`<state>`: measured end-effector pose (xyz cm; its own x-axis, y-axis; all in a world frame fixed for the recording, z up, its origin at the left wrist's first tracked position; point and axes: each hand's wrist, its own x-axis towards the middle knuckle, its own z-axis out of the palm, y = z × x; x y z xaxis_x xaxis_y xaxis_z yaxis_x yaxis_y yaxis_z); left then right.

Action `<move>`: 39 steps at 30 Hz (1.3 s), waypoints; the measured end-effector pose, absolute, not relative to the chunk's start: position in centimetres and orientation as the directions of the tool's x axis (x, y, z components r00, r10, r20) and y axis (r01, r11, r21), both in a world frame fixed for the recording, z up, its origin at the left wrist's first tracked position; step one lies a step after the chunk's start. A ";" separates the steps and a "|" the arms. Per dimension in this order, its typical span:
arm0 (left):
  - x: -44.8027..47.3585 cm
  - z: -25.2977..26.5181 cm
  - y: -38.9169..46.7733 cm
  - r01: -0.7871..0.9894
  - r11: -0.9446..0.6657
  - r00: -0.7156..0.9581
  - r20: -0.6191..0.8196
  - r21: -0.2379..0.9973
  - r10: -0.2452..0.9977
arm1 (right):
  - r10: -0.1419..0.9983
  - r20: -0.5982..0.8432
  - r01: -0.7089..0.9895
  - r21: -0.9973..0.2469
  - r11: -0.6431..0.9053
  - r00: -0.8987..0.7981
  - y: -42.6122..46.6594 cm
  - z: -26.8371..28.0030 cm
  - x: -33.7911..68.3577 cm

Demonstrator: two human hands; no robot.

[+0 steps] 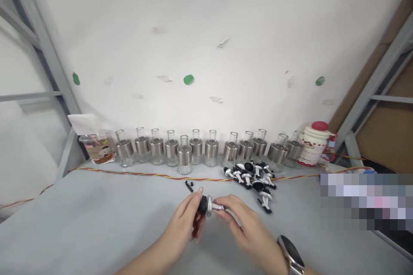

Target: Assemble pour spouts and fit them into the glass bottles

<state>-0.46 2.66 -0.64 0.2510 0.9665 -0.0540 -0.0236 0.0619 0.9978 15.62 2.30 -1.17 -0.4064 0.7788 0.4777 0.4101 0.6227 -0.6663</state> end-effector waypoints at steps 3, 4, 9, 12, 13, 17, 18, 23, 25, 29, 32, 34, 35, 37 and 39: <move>-0.6 -0.5 2.2 0.091 -0.037 0.195 0.019 0.995 0.981 | 0.875 0.313 0.381 -0.807 0.450 -0.370 2.4 -1.0 15.1; -0.7 -0.7 2.1 0.131 -0.062 0.187 0.037 0.989 0.982 | 0.887 0.278 0.370 -0.831 0.415 -0.369 2.3 -0.9 15.0; -0.7 -2.4 1.8 0.215 -0.125 0.148 0.094 0.969 0.985 | 0.843 0.352 0.399 -0.762 0.510 -0.407 1.7 -1.0 14.9; -0.5 -3.1 1.8 0.215 -0.145 0.127 0.120 0.966 0.985 | 0.786 0.428 0.414 -0.680 0.606 -0.446 1.5 -1.0 15.1; -0.4 -3.1 1.8 0.218 -0.144 0.134 0.116 0.965 0.984 | 0.772 0.443 0.417 -0.660 0.625 -0.457 1.5 -1.1 15.2; -0.3 -2.7 1.6 0.240 -0.149 0.183 0.106 0.959 0.977 | 0.757 0.472 0.423 -0.633 0.648 -0.452 1.4 -1.4 15.1; -0.3 -2.6 1.5 0.243 -0.164 0.181 0.122 0.956 0.976 | 0.759 0.475 0.423 -0.636 0.646 -0.445 1.3 -1.5 15.0; -0.5 -2.1 1.3 0.272 -0.260 0.195 0.212 0.926 0.958 | 0.767 0.481 0.403 -0.658 0.636 -0.425 1.0 -1.7 14.7; -0.6 -2.1 1.2 0.282 -0.273 0.197 0.223 0.920 0.955 | 0.773 0.476 0.401 -0.667 0.628 -0.420 0.9 -1.6 14.7; -0.7 -2.0 1.0 0.307 -0.280 0.200 0.226 0.910 0.953 | 0.798 0.441 0.390 -0.706 0.591 -0.410 0.8 -1.3 14.5; -0.6 -1.9 0.9 0.329 -0.285 0.206 0.226 0.900 0.952 | 0.833 0.394 0.350 -0.773 0.529 -0.389 0.8 -1.3 14.4; -0.5 -1.9 1.0 0.343 -0.300 0.206 0.241 0.890 0.949 | 0.865 0.342 0.311 -0.831 0.461 -0.368 1.1 -1.6 14.2; -0.4 -1.9 1.2 0.348 -0.309 0.203 0.250 0.885 0.947 | 0.881 0.308 0.284 -0.863 0.417 -0.359 1.3 -1.9 14.1; -0.4 -1.9 1.8 0.360 -0.305 0.197 0.247 0.882 0.949 | 0.906 0.235 0.192 -0.929 0.315 -0.351 2.0 -2.4 13.8; -0.6 -1.6 2.4 0.352 -0.248 0.200 0.187 0.903 0.962 | 0.912 0.166 0.046 -0.979 0.197 -0.376 2.8 -2.6 13.5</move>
